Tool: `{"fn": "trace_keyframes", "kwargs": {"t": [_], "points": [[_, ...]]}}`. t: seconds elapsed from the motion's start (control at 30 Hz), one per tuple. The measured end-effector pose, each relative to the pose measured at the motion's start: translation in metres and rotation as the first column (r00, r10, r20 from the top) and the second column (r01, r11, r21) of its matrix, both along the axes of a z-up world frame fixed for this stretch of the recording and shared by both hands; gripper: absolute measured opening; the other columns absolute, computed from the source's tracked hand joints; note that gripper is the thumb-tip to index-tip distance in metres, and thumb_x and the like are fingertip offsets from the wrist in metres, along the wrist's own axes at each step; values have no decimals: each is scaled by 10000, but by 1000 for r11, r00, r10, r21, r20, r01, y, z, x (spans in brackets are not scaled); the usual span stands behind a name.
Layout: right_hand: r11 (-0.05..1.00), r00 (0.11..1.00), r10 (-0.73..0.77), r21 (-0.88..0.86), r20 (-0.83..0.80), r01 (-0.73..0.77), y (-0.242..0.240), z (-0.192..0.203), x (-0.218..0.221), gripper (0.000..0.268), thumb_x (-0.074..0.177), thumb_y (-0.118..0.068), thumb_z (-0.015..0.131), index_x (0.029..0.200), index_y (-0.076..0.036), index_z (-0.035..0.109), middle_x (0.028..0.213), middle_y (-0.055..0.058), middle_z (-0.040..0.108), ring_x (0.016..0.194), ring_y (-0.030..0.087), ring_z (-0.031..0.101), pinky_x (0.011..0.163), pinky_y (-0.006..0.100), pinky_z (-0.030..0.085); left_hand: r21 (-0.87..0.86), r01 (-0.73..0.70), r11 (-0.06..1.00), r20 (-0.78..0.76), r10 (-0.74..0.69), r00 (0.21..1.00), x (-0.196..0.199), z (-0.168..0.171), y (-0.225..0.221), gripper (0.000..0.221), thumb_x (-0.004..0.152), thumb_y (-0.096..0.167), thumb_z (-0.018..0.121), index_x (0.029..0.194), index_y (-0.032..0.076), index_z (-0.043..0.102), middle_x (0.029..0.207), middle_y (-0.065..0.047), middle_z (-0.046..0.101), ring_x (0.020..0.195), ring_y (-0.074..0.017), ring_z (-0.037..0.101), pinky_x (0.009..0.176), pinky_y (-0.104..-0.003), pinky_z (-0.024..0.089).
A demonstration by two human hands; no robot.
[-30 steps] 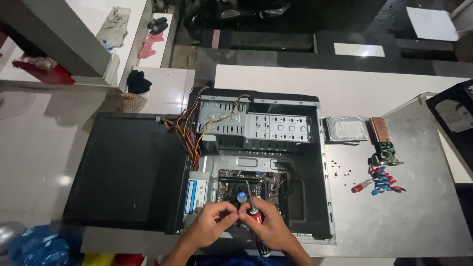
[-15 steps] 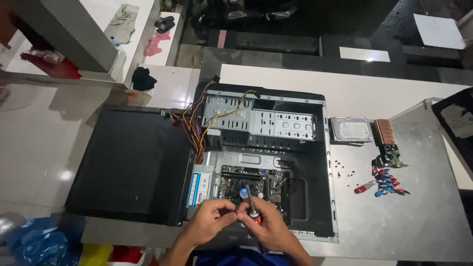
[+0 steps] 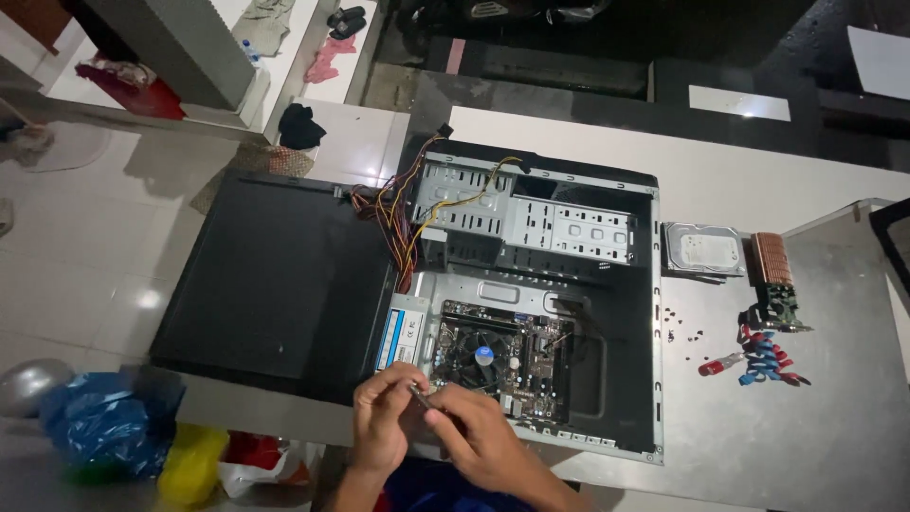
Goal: Installing a power supply unit into a computer case and securing it with screws using a screwdriver.
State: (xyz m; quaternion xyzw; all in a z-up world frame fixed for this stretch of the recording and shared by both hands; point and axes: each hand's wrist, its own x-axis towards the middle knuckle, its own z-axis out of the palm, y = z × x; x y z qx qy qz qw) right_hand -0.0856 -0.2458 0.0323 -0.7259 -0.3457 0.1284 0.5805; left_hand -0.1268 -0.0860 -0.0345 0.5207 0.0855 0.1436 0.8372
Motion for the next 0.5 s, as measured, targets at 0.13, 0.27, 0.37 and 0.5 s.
{"fn": "trace_keyframes", "kwargs": {"t": [0.13, 0.27, 0.37, 0.5], "points": [[999, 999, -47, -15, -2, 47, 2, -7, -1, 290, 1078, -264, 512, 976, -40, 665, 767, 61, 589, 655, 195, 542, 598, 340, 425, -86, 7, 996, -33, -9, 999, -2, -3, -1, 323, 973, 281, 674, 838, -10, 706, 814, -106, 628, 743, -199, 559, 645, -314, 449], [997, 997, -78, -4, 1, 78, 0, -8, -3, 254, 1065, -264, 547, 1004, -60, 686, 771, 65, 609, 646, 196, 551, 595, 336, 436, -34, -18, 999, -52, 16, 999, -3, -12, -1, 338, 970, 329, 679, 834, 23, 724, 802, -102, 661, 732, -197, 569, 646, -333, 452], [995, 994, -100, -10, 44, 100, 0, -13, -4, 259, 1064, -261, 548, 1038, -56, 704, 764, 53, 597, 638, 179, 538, 572, 323, 415, -23, -18, 1000, -75, 16, 997, -2, -11, -2, 335, 974, 301, 667, 826, 5, 718, 804, -115, 647, 738, -210, 578, 611, -317, 469], [993, 990, -114, 3, 85, 114, 1, -13, -5, 225, 1054, -229, 578, 1057, -45, 708, 750, 60, 577, 638, 189, 533, 576, 327, 411, -22, -32, 999, -51, 30, 998, -2, -8, -3, 340, 983, 299, 662, 848, -7, 723, 788, -105, 647, 724, -192, 587, 584, -296, 468]]}}
